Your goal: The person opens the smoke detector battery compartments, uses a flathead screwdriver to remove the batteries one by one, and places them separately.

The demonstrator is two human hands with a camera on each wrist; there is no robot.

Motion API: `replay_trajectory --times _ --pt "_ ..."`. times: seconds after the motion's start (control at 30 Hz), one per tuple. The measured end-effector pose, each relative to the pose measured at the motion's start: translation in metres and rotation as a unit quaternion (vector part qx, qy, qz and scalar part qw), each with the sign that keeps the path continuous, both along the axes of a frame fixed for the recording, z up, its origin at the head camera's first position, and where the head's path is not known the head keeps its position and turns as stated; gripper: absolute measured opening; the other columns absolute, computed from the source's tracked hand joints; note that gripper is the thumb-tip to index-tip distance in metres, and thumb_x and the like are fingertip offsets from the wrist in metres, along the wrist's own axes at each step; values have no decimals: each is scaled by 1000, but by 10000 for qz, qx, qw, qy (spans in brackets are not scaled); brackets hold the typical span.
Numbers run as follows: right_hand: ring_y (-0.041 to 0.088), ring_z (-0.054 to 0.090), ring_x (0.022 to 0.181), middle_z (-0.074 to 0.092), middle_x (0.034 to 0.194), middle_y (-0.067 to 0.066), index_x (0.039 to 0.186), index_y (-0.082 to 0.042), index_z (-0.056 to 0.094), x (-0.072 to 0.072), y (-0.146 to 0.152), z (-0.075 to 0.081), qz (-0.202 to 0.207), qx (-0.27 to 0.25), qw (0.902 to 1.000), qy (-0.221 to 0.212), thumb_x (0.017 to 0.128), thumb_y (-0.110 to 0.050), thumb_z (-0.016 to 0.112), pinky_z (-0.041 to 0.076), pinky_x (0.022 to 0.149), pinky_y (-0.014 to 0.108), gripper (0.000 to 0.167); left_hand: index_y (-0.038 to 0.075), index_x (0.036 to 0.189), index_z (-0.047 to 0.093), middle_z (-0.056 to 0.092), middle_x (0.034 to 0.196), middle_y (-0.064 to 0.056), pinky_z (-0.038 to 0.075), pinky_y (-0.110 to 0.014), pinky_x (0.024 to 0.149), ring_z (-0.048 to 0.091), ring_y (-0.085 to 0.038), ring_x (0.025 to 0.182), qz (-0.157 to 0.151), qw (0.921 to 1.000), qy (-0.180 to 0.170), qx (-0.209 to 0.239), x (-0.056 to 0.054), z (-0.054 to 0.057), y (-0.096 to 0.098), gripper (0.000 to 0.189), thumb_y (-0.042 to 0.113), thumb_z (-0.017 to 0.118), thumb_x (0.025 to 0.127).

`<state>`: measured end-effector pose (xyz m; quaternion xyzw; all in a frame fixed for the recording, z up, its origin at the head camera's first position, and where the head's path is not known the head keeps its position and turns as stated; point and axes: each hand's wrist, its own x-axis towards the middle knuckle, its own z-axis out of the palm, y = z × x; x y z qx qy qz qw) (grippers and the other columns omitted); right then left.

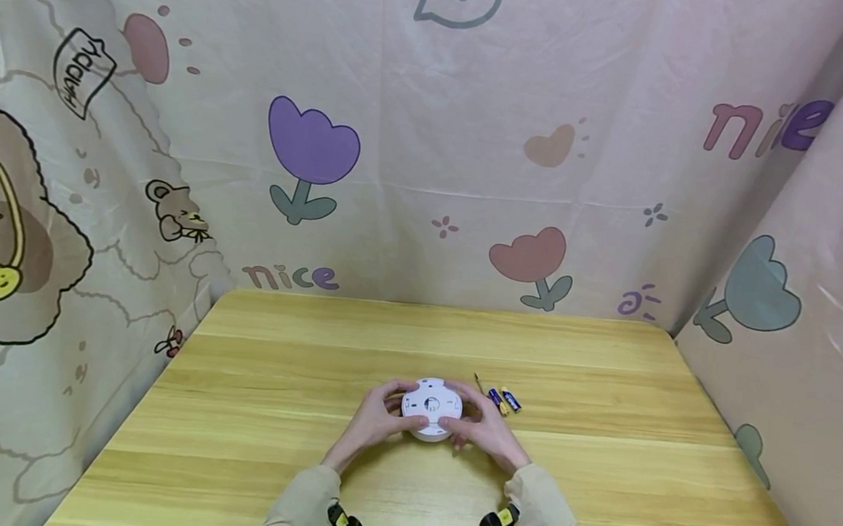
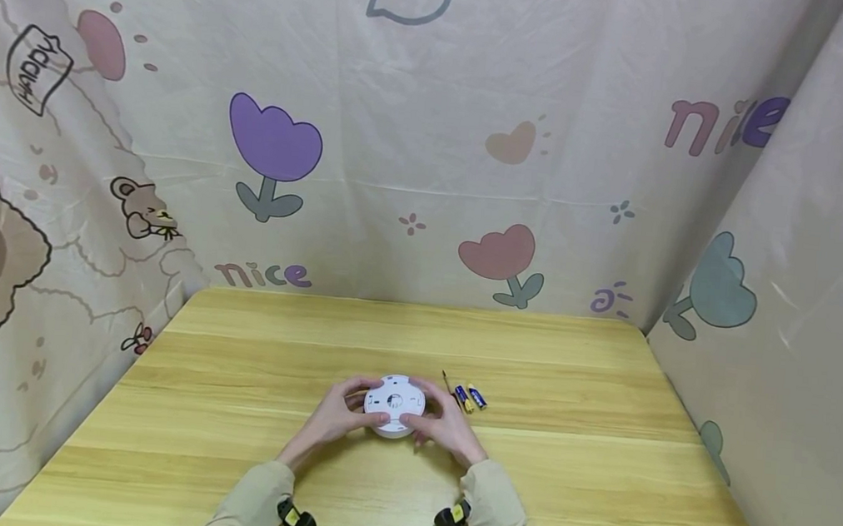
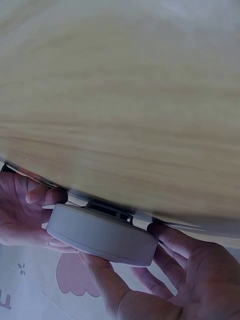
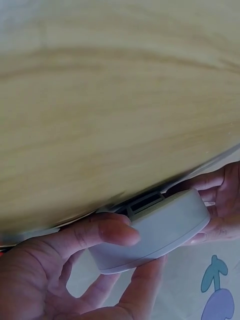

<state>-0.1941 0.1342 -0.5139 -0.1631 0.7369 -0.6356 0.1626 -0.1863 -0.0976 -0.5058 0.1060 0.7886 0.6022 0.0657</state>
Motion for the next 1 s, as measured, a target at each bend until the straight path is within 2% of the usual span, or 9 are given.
replay_trajectory --times 0.37,0.6,1.0 --pt "13 64 65 54 134 29 154 -10 38 1 1 -4 122 -231 9996 -120 91 -13 73 60 60 27 72 -1 132 59 59 139 -25 50 -51 110 58 -43 128 -2 9999 -2 135 0 -2 -1 59 9 84 80" --pt "14 64 65 54 134 30 154 -9 38 1 2 -4 141 -273 9994 -143 92 -13 72 60 59 26 71 -2 131 61 59 138 -26 51 -51 109 59 -43 127 -6 9999 39 112 0 -3 -1 58 9 84 80" --pt "16 65 70 46 145 32 155 -9 36 1 2 -1 201 -300 9990 -246 89 -13 75 62 64 27 76 -1 132 61 59 138 -25 52 -50 108 60 -42 126 38 9998 -19 194 1 -1 0 58 9 84 80"
